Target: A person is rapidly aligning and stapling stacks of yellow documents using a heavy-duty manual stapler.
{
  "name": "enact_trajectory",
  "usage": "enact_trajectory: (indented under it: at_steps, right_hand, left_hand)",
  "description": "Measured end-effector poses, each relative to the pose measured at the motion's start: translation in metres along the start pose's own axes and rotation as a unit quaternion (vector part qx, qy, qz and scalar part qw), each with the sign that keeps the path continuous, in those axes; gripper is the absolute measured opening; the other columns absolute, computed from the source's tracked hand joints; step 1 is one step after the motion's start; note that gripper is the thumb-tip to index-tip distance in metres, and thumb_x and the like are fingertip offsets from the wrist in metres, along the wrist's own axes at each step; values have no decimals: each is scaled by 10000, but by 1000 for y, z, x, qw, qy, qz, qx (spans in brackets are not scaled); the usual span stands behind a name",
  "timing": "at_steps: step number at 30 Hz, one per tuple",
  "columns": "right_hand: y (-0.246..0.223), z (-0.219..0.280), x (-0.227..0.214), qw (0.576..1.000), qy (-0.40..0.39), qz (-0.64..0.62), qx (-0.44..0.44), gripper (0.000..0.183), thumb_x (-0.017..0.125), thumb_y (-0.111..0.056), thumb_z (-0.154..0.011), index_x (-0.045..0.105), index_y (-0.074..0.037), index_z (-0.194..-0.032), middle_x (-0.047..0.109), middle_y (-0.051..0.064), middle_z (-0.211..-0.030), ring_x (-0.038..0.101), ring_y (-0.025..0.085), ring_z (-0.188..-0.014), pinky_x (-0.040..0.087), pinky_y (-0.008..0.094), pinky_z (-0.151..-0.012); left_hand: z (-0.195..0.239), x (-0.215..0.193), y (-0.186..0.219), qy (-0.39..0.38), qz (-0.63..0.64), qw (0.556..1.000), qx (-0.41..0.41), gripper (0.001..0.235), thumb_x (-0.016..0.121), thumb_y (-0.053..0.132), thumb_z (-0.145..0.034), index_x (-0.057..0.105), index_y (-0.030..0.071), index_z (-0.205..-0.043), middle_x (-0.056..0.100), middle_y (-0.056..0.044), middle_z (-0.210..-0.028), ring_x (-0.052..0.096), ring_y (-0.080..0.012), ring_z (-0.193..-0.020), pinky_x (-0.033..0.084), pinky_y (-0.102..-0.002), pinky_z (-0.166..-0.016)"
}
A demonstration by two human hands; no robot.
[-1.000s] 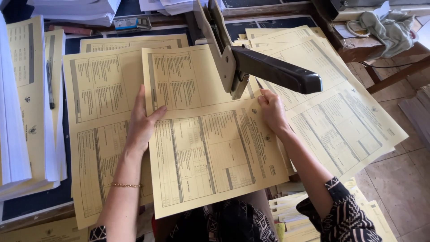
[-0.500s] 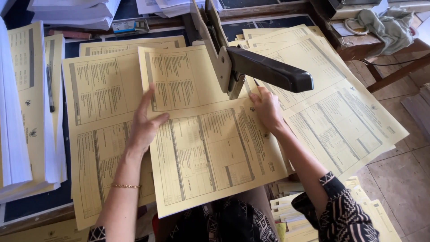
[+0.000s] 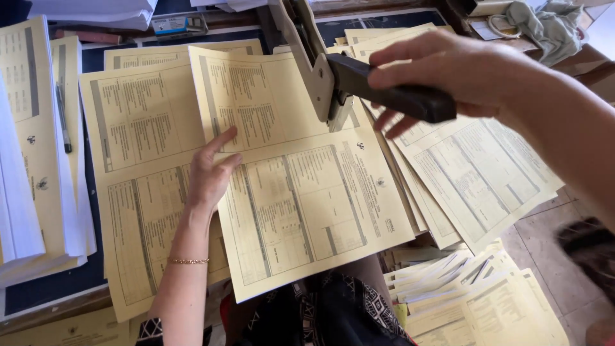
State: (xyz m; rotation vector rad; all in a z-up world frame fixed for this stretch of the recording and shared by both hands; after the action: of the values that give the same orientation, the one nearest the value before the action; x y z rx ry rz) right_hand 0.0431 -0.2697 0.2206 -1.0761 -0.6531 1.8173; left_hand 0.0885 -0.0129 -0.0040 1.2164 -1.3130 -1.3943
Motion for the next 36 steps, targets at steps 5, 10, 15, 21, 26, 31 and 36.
enact_trajectory:
  at_steps: [5, 10, 15, 21, 26, 31, 36]
  right_hand:
    - [52, -8, 26, 996, 47, 74, 22, 810, 553, 71, -812, 235, -82, -1541, 568, 340, -1056, 704, 414, -696, 628, 514, -515]
    - [89, -11, 47, 985, 111, 116, -57, 964, 635, -11, -785, 153, -199, -1599, 660, 227, -918, 710, 335, -529, 621, 413, -450]
    - [104, -8, 69, 908, 234, 167, -303, 790, 569, -17, -848, 255, -101, -1569, 442, 344, -1372, 510, 561, -1178, 459, 661, -911]
    - [75, -29, 22, 983, 57, 89, -149, 735, 606, -15, -884, 324, -196, -1539, 606, 279, -942, 691, 376, -562, 617, 453, -438]
    - [24, -29, -16, 995, -14, -26, -99, 604, 547, -242, -947, 366, -80, -1500, 622, 279, -782, 694, 363, -570, 612, 483, -525]
    - [227, -144, -47, 991, 110, 9, -74, 319, 527, -199, -1002, 623, 76, -1130, 629, 317, -706, 683, 372, -533, 580, 489, -502]
    - [266, -90, -22, 976, 187, 86, -68, 345, 728, -333, -880, 585, -125, -1115, 635, 69, -791, 613, 214, -744, 468, 361, -668]
  left_hand:
    - [3, 0, 0, 36, -24, 999, -26, 561, 603, -20, -879, 513, 117, -1417, 509, -100, -1475, 358, -302, -1442, 274, -442, -1183]
    - [12, 1, 11, 46, -49, 995, -79, 581, 611, 18, -902, 523, 204, -1445, 506, -78, -1483, 282, -338, -1470, 184, -522, -1201]
    - [16, -4, 33, 71, -71, 990, -95, 781, 615, -6, -870, 330, 247, -1552, 332, -121, -1600, 205, -394, -1487, 176, -585, -1205]
    - [10, -9, 12, 90, -74, 990, -83, 977, 645, 25, -862, 54, 253, -1606, 96, -150, -1667, 107, -420, -1499, 142, -636, -1187]
    - [7, -3, 19, 74, -80, 991, -80, 949, 624, 22, -880, 38, 201, -1605, 65, -183, -1662, 86, -437, -1497, 117, -650, -1187]
    - [18, -5, 25, 80, -101, 987, -98, 942, 619, 19, -883, 36, 201, -1601, 88, -162, -1663, 105, -409, -1503, 145, -633, -1189]
    - [16, -2, 20, 97, -51, 992, -65, 877, 624, 113, -862, 150, 139, -1600, 182, -206, -1636, 182, -423, -1480, 163, -605, -1184]
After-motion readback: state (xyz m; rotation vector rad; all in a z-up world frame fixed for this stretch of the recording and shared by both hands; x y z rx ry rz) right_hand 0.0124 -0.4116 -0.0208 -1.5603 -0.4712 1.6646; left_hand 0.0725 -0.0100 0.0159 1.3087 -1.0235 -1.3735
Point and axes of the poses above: each hand's wrist, its own z-axis away from the middle knuckle, its own x-axis out of the palm, y = z × x, the point moved 8 cm from there along -z, towards the middle knuckle
